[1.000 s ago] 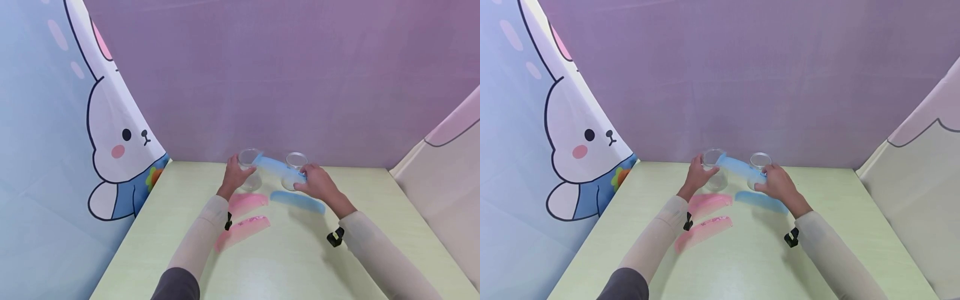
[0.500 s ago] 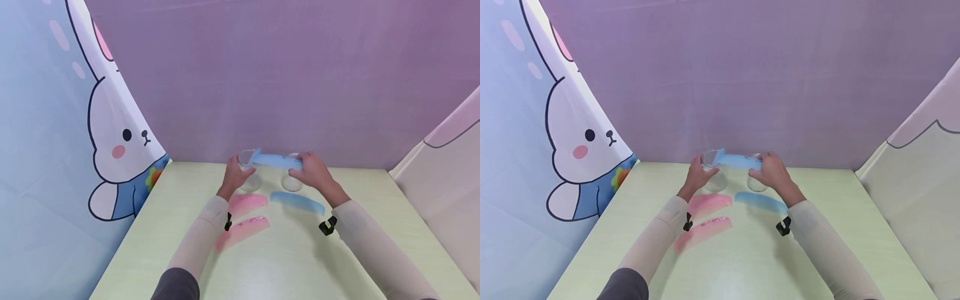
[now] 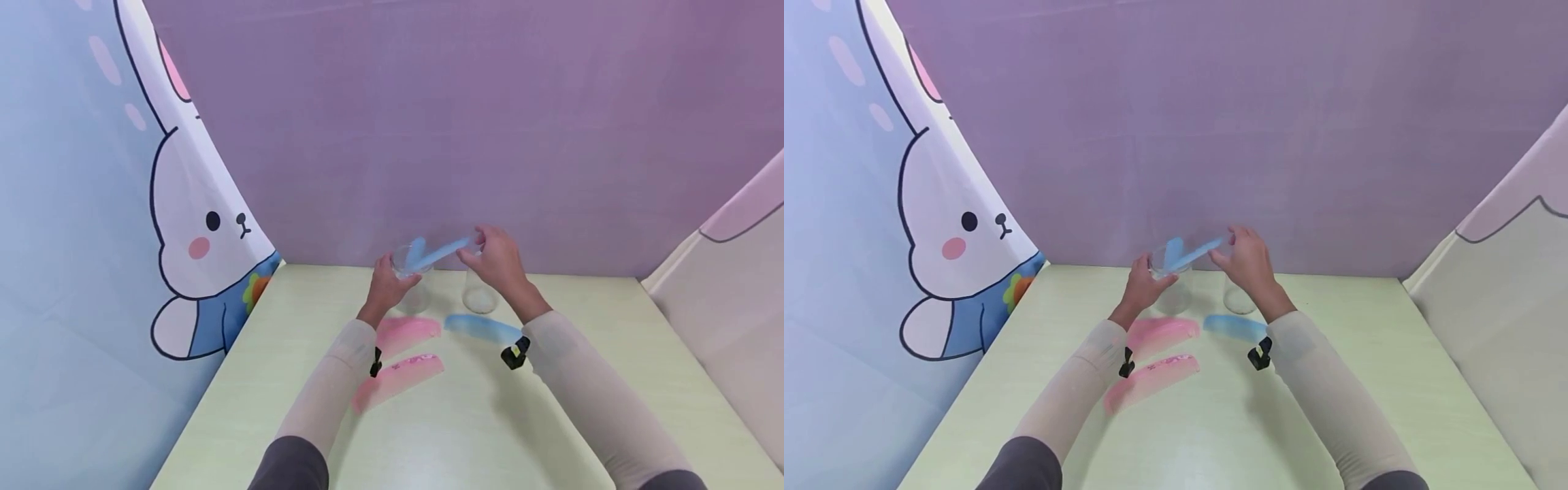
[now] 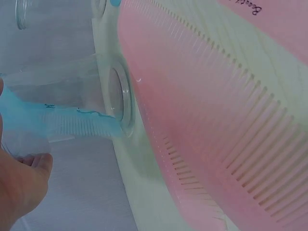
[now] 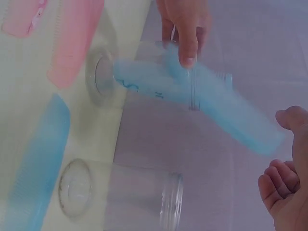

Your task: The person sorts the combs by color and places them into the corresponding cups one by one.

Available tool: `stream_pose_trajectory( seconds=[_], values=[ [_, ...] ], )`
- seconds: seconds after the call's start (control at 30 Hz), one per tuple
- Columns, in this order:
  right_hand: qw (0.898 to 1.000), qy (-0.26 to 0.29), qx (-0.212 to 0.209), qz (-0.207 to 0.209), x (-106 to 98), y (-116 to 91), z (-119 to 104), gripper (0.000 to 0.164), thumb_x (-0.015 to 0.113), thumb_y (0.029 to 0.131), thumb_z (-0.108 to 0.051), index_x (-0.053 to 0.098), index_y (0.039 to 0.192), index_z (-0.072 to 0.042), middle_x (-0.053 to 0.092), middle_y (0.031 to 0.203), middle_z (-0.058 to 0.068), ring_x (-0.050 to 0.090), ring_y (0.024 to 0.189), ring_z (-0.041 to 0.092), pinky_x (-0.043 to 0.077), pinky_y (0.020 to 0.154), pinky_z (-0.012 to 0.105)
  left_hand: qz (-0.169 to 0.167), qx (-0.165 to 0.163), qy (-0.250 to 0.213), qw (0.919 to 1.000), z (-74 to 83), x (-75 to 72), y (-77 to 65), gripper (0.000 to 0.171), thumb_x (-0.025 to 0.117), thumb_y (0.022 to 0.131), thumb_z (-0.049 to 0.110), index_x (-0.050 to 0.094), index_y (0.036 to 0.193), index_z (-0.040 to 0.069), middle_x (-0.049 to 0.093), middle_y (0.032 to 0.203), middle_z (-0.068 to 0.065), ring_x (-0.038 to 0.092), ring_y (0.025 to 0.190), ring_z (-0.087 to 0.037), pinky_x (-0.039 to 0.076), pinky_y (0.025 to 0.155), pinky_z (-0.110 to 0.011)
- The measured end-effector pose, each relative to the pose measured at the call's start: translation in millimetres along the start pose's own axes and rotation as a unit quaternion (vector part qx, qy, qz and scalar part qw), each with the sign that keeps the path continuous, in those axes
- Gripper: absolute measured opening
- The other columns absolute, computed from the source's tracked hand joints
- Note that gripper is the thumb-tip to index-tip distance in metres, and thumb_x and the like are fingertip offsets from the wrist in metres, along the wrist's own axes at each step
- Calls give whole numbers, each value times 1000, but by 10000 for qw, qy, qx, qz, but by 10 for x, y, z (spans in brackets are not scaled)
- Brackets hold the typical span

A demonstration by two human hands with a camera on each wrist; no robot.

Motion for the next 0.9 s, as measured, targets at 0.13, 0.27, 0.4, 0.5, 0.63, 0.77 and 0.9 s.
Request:
stream_pose_trajectory(
  seconds=[0.13, 0.27, 0.4, 0.5, 0.63, 0.77, 0.9],
  values=[
    [9999, 128, -12, -30, 16, -21, 57, 66, 75, 91, -30, 51, 144, 2, 65, 118, 22, 64, 106, 37, 56, 90, 52, -39, -27, -41, 10000, 20, 15, -2, 95, 80, 84, 44, 32, 154, 0, 45, 148, -22, 51, 133, -39, 45, 112, -53],
    [9996, 218, -31, -161, 24, -72, 162, 65, 73, 92, -28, 49, 145, 1, 63, 123, 24, 63, 108, 39, 55, 91, 53, 12, -26, -7, 10000, 35, -2, -5, 95, 81, 84, 43, 33, 154, 1, 46, 147, -22, 52, 132, -39, 45, 111, -52],
    [9994, 149, 32, -297, 37, -133, 298, 62, 71, 93, -28, 51, 143, 2, 62, 123, 25, 63, 110, 41, 55, 92, 54, 37, -4, 41, 10000, 38, -23, -10, 94, 81, 84, 43, 34, 153, 0, 47, 147, -22, 52, 131, -39, 46, 110, -52],
    [9994, 89, 43, -330, 39, -174, 394, 59, 71, 93, -27, 53, 140, 4, 62, 121, 25, 63, 110, 42, 54, 91, 54, 45, 21, 24, 10000, 36, -37, -4, 93, 81, 84, 44, 34, 152, 0, 47, 146, -21, 53, 131, -38, 46, 110, -52],
    [9994, 44, -74, -349, 48, -225, 485, 53, 71, 92, -24, 57, 132, 8, 63, 118, 27, 62, 106, 41, 53, 90, 54, 76, 22, 18, 10000, 10, -81, -6, 93, 80, 84, 44, 34, 152, 1, 47, 147, -21, 53, 131, -39, 46, 110, -53],
    [9988, -22, -243, -419, 75, -308, 583, 48, 73, 91, -22, 61, 124, 10, 64, 115, 28, 62, 103, 41, 53, 89, 54, 86, -53, -4, 9999, -23, -120, -29, 93, 81, 84, 44, 35, 153, 1, 47, 147, -21, 53, 130, -38, 46, 110, -54],
    [9977, -190, -244, -600, 108, -412, 736, 49, 73, 90, -22, 61, 126, 9, 63, 120, 29, 63, 105, 42, 53, 90, 56, 56, -65, -18, 10000, -35, -138, -40, 93, 80, 85, 44, 34, 153, 1, 46, 148, -21, 52, 131, -38, 46, 110, -54]
  ],
)
Point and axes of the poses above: each hand's wrist, its own y-axis towards the middle knuckle, its own x-axis out of the palm, z = x × y, the point moved 9 cm from there along y, towards the middle knuckle
